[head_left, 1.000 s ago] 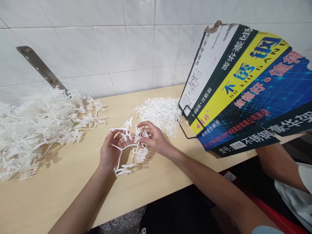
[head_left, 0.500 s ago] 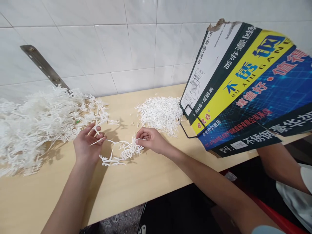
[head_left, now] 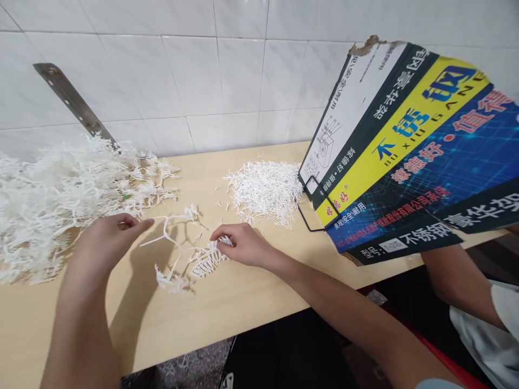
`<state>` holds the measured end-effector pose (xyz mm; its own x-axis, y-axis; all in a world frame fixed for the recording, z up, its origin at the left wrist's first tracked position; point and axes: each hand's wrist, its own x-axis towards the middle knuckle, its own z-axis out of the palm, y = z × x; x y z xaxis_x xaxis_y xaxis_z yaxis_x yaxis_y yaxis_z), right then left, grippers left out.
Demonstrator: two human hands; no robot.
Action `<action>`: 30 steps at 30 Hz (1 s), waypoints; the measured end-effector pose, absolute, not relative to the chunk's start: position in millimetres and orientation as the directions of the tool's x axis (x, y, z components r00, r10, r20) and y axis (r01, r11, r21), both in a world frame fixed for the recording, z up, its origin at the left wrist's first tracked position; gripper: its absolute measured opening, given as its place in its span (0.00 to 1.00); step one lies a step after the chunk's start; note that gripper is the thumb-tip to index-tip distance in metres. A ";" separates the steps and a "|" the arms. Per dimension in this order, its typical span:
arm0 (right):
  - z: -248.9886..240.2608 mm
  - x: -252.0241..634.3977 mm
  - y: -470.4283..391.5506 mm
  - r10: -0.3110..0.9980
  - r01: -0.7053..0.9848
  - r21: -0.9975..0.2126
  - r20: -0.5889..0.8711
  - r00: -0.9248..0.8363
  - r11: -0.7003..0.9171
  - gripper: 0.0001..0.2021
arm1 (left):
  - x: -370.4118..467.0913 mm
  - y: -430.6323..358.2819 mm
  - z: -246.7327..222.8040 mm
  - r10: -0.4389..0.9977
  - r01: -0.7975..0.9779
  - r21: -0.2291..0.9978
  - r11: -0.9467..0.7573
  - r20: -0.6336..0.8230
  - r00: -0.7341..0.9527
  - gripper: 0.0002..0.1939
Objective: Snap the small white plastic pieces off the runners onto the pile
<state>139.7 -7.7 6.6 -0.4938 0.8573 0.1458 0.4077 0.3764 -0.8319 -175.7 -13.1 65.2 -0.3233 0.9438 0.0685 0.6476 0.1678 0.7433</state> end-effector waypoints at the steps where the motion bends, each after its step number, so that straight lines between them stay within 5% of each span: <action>1: 6.0 138.9 -8.0 0.838 0.407 -0.813 0.171 -0.517 0.417 0.09 | -170.3 -21.2 69.3 0.941 0.751 0.612 0.249 0.031 -0.338 0.23; 2: 5.3 137.8 -8.3 0.817 0.399 -0.795 0.198 -0.542 0.457 0.09 | -162.7 -30.4 72.2 0.937 0.808 0.518 0.280 0.038 -0.348 0.25; 4: 3.2 134.7 -9.1 0.766 0.376 -0.761 0.236 -0.598 0.529 0.09 | -142.0 -49.7 73.2 0.883 0.881 0.401 0.252 0.276 -0.378 0.21; 7: -1.0 129.8 -11.3 0.683 0.329 -0.717 0.274 -0.677 0.615 0.09 | -105.9 -69.4 61.0 0.872 0.865 0.478 -0.153 0.477 -0.110 0.09; 10: -4.0 126.5 -14.7 0.625 0.288 -0.683 0.312 -0.716 0.671 0.09 | -82.8 -68.6 40.6 0.893 0.811 0.426 -0.400 0.380 0.241 0.08; 13: -4.9 124.9 -16.8 0.575 0.229 -0.671 0.353 -0.738 0.705 0.09 | -80.7 -57.3 25.9 0.964 0.911 0.321 -0.260 0.133 0.228 0.13; 18: -5.7 123.2 -14.0 0.491 0.113 -0.676 0.399 -0.775 0.728 0.10 | -87.2 -44.7 22.9 0.986 0.969 0.183 -0.164 0.071 0.154 0.08; 25: -4.6 126.1 -10.4 0.506 0.116 -0.706 0.374 -0.777 0.699 0.11 | -81.5 -30.0 15.5 0.987 0.908 0.395 -0.141 0.122 0.100 0.11; 30: -4.1 127.8 -10.7 0.535 0.169 -0.707 0.335 -0.776 0.687 0.09 | -88.4 -31.3 9.9 0.979 0.909 0.407 -0.094 0.206 0.009 0.10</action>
